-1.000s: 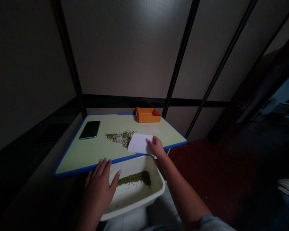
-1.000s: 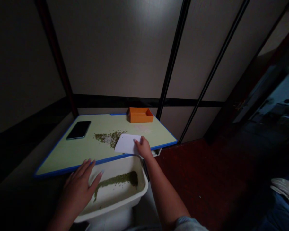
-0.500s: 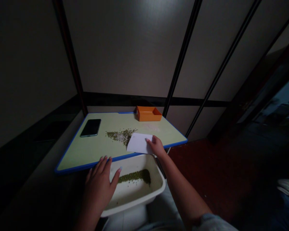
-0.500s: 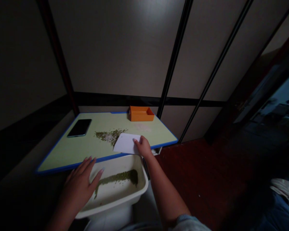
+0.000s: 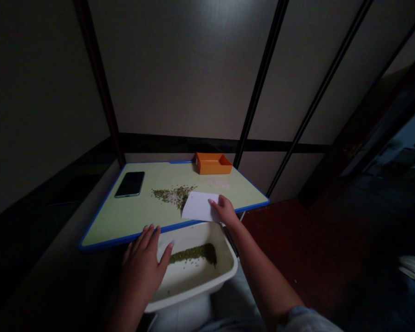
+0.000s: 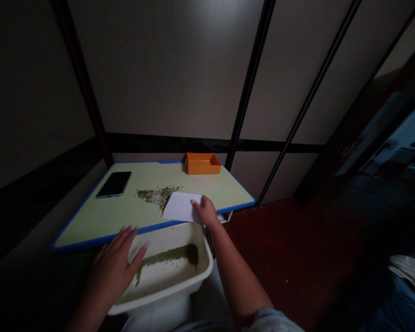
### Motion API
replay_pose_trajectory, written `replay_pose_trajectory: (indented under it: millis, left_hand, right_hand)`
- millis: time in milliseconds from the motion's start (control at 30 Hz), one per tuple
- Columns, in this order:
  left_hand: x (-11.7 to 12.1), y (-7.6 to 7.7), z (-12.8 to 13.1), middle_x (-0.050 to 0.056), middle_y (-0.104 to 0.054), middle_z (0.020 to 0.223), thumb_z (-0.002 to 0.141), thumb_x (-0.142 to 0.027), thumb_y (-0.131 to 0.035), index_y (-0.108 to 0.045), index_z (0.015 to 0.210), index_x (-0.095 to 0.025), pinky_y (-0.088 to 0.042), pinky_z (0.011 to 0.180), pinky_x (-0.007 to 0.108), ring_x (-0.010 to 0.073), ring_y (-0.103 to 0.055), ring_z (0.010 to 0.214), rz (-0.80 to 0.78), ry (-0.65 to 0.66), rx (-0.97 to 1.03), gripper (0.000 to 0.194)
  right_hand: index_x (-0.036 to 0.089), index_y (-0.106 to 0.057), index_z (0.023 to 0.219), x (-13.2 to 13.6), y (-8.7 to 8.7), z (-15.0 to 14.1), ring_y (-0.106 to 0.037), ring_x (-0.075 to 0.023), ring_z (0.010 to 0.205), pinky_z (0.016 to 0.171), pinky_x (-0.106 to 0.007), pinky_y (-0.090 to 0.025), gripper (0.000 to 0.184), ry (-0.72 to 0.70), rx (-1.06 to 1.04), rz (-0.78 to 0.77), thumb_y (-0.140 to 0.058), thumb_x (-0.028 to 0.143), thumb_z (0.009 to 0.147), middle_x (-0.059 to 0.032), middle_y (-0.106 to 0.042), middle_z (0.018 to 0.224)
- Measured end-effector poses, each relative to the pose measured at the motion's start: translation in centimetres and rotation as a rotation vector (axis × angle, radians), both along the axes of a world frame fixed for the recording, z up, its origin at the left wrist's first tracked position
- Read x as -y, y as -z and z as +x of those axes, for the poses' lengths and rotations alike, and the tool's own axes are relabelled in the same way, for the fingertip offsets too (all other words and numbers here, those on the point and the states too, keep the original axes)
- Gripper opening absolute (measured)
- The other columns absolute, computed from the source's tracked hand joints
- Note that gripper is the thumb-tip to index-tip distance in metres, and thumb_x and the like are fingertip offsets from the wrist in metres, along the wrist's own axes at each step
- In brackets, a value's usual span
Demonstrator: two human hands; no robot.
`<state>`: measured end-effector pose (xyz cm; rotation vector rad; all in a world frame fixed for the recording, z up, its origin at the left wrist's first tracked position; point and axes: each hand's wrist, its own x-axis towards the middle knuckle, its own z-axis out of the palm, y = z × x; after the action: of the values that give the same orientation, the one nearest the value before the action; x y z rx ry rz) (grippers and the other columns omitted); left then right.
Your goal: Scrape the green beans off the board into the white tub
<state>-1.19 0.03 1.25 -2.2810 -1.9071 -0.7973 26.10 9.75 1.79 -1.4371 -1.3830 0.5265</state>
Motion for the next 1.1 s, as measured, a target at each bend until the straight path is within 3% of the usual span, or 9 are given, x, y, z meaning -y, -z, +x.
replay_pose_trajectory:
  millis: [133,267,400,633,933,1100]
  left_hand:
    - [0.0,0.0,0.1,0.018,-0.058,0.144,0.090,-0.046,-0.040,-0.061,0.131,-0.012,-0.042,0.112,0.049,0.0290,-0.049,0.140,0.002,-0.004,-0.003,0.058]
    - [-0.1,0.4,0.1,0.017,-0.059,0.144,0.090,-0.047,-0.040,-0.061,0.131,-0.014,-0.042,0.111,0.051,0.0295,-0.049,0.140,0.020,-0.011,0.006,0.057]
    - [0.0,0.5,0.1,0.016,-0.059,0.144,0.090,-0.046,-0.041,-0.061,0.132,-0.015,-0.043,0.110,0.050,0.0292,-0.048,0.140,0.006,-0.019,0.016,0.056]
    - [0.2,0.2,0.1,0.014,-0.059,0.144,0.091,-0.046,-0.043,-0.061,0.132,-0.016,-0.042,0.112,0.048,0.0273,-0.048,0.141,-0.002,-0.025,0.018,0.054]
    - [0.1,0.0,0.1,0.017,-0.058,0.144,0.092,-0.050,-0.037,-0.060,0.132,-0.010,-0.041,0.112,0.049,0.0290,-0.048,0.140,-0.012,-0.013,-0.004,0.061]
    - [0.1,0.0,0.1,0.016,-0.059,0.143,0.091,-0.049,-0.039,-0.061,0.131,-0.012,-0.043,0.111,0.049,0.0289,-0.049,0.140,0.001,-0.017,-0.009,0.059]
  right_hand:
    - [0.022,-0.049,0.063,0.0,0.1,0.0,-0.044,-0.0137,0.060,0.055,-0.026,-0.034,0.034,0.001,-0.049,0.018,-0.068,0.049,0.073,0.0036,-0.052,0.059]
    - [0.020,-0.058,0.074,-0.4,0.1,0.1,-0.056,-0.0174,0.066,0.060,-0.028,-0.043,0.037,-0.048,-0.295,0.052,-0.070,0.055,0.068,-0.0018,-0.065,0.070]
    - [0.021,-0.058,0.084,-1.0,-0.1,1.6,-0.061,-0.0213,0.070,0.061,-0.031,-0.046,0.046,0.020,-0.495,0.104,-0.063,0.064,0.068,-0.0054,-0.068,0.076]
    - [0.022,-0.052,0.078,-1.9,0.2,5.0,-0.057,-0.0202,0.070,0.061,-0.030,-0.045,0.047,0.181,-0.327,0.103,-0.064,0.065,0.062,-0.0054,-0.064,0.076]
    - [0.023,-0.051,0.072,-2.2,1.0,4.7,-0.049,-0.0167,0.065,0.060,-0.028,-0.040,0.039,0.191,-0.159,0.084,-0.060,0.060,0.067,-0.0009,-0.059,0.069]
    - [0.022,-0.054,0.073,-2.1,1.1,4.6,-0.050,-0.0169,0.066,0.062,-0.029,-0.042,0.037,0.176,-0.182,0.099,-0.062,0.057,0.067,-0.0021,-0.061,0.071]
